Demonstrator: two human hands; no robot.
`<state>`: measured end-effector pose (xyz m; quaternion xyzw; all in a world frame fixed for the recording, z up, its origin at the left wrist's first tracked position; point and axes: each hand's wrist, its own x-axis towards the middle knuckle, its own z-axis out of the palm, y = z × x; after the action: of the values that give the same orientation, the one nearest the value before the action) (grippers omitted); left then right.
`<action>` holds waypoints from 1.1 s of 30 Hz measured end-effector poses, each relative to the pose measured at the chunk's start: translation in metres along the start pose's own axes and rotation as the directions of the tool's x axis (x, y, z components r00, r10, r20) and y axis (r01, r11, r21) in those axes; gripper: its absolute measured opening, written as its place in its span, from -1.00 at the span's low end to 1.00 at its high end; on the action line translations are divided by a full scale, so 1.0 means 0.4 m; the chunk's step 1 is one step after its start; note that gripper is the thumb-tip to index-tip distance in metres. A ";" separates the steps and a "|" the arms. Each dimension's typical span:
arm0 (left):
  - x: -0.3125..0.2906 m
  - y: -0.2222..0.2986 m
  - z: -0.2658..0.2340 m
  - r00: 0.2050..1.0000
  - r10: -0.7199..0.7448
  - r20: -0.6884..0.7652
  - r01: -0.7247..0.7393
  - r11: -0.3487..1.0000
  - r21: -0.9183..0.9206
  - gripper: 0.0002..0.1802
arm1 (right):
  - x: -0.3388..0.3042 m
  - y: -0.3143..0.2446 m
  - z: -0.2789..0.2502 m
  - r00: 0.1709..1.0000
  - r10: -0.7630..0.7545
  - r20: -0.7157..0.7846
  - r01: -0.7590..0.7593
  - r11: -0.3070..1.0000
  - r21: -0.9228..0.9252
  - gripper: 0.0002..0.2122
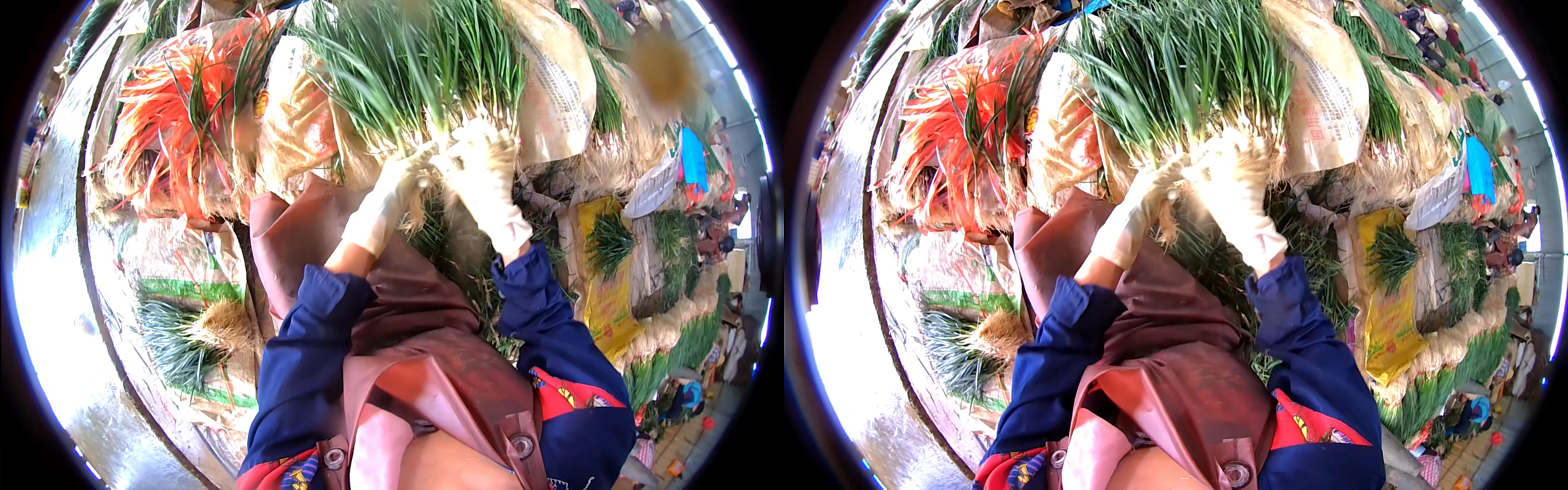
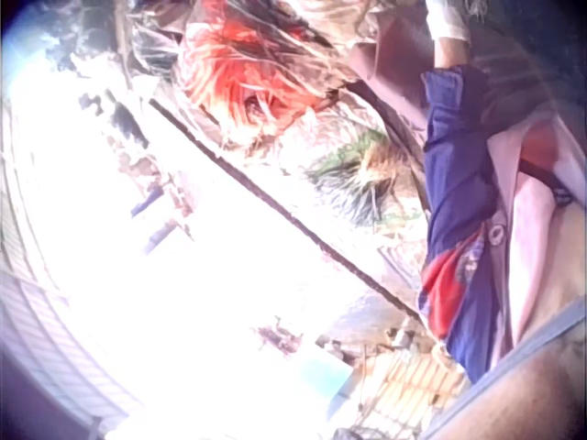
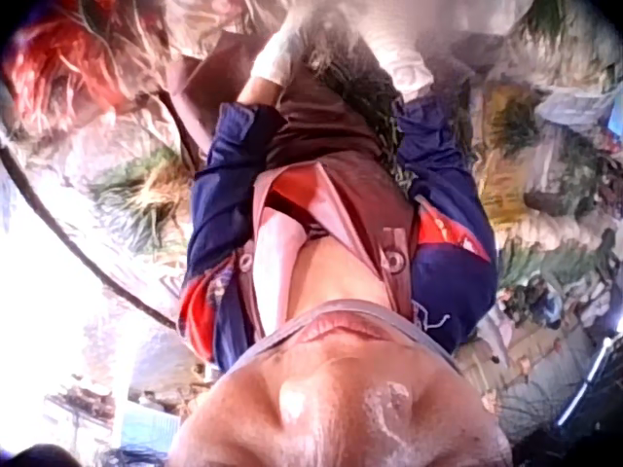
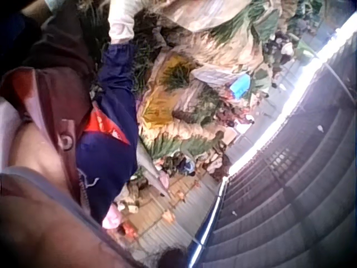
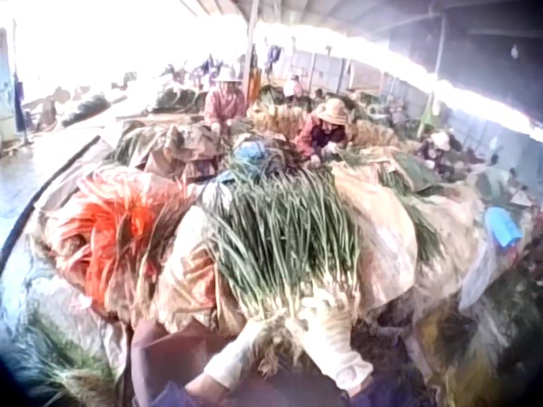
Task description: The person sorts bunches of green onions by hand, peeling away loose leaves and aligning the roots before tying the bundle together with a red plastic strip.
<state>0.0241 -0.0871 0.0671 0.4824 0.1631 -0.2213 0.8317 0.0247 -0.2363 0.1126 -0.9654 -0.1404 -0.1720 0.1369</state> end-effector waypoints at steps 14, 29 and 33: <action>0.075 -0.094 0.009 0.999 -0.025 -0.033 0.024 0.999 -0.047 -0.78 | 0.058 0.056 0.114 0.746 0.313 0.588 -0.666 0.389 0.637 -0.67; 0.069 -0.007 -0.039 0.952 -0.031 0.304 0.080 0.985 -0.151 -0.64 | 0.141 0.138 0.135 0.884 0.369 0.286 -0.455 0.541 0.707 -0.87; 0.093 -0.002 -0.051 0.889 0.132 0.438 0.034 0.936 -0.351 -0.59 | 0.106 0.317 0.037 0.851 0.251 0.461 -0.516 0.560 0.648 -0.80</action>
<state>0.0541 -0.0775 0.0385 0.2660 -0.0117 -0.2740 0.9241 0.1077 -0.3392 0.0876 -0.8404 -0.0019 0.0937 0.5338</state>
